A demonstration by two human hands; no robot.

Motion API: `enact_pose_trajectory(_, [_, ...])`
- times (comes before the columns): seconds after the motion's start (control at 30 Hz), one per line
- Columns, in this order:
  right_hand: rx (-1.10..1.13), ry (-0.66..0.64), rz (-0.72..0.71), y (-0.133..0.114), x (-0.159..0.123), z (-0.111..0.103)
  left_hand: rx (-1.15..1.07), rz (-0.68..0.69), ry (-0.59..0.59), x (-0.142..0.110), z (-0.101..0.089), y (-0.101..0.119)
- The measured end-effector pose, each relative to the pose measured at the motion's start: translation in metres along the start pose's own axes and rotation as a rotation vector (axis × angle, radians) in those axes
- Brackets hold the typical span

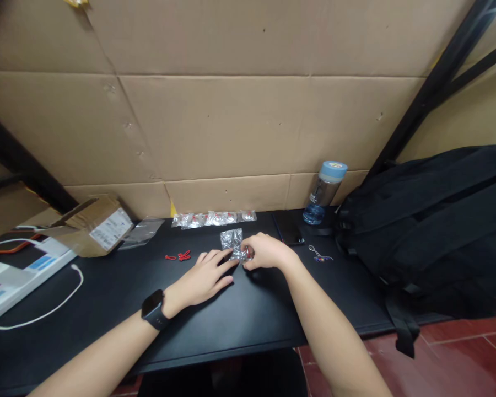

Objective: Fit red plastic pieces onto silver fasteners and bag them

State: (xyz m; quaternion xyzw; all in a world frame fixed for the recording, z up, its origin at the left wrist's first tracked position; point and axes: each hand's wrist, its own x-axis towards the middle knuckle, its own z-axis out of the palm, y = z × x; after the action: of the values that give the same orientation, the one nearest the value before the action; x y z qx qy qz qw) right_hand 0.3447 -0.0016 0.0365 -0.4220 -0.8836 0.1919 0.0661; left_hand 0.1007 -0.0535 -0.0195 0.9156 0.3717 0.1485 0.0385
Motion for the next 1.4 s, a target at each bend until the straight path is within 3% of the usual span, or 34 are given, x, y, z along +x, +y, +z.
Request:
enact_pose_trajectory(0.2, [-0.033, 0.022, 0.034, 0.005, 0.003, 0.003, -0.034, 0.022, 0.005, 0.002, -0.005, 0.008])
enact_pose_trajectory(0.43, [-0.008, 0.025, 0.008, 0.006, 0.008, 0.006, -0.047, 0.066, -0.005, -0.001, -0.003, -0.001])
enact_pose_trajectory(0.6, [0.005, 0.124, -0.017, 0.005, 0.015, 0.017, -0.036, 0.033, -0.011, -0.003, 0.002, -0.005])
enact_pose_trajectory(1.03, [0.377, 0.059, -0.120, 0.020, 0.016, 0.022, -0.128, 0.003, -0.113, -0.008, 0.000, -0.014])
enact_pose_trajectory(1.4, [0.042, 0.286, -0.062, 0.005, 0.027, 0.036, -0.128, -0.015, -0.077, -0.010, -0.004, -0.017])
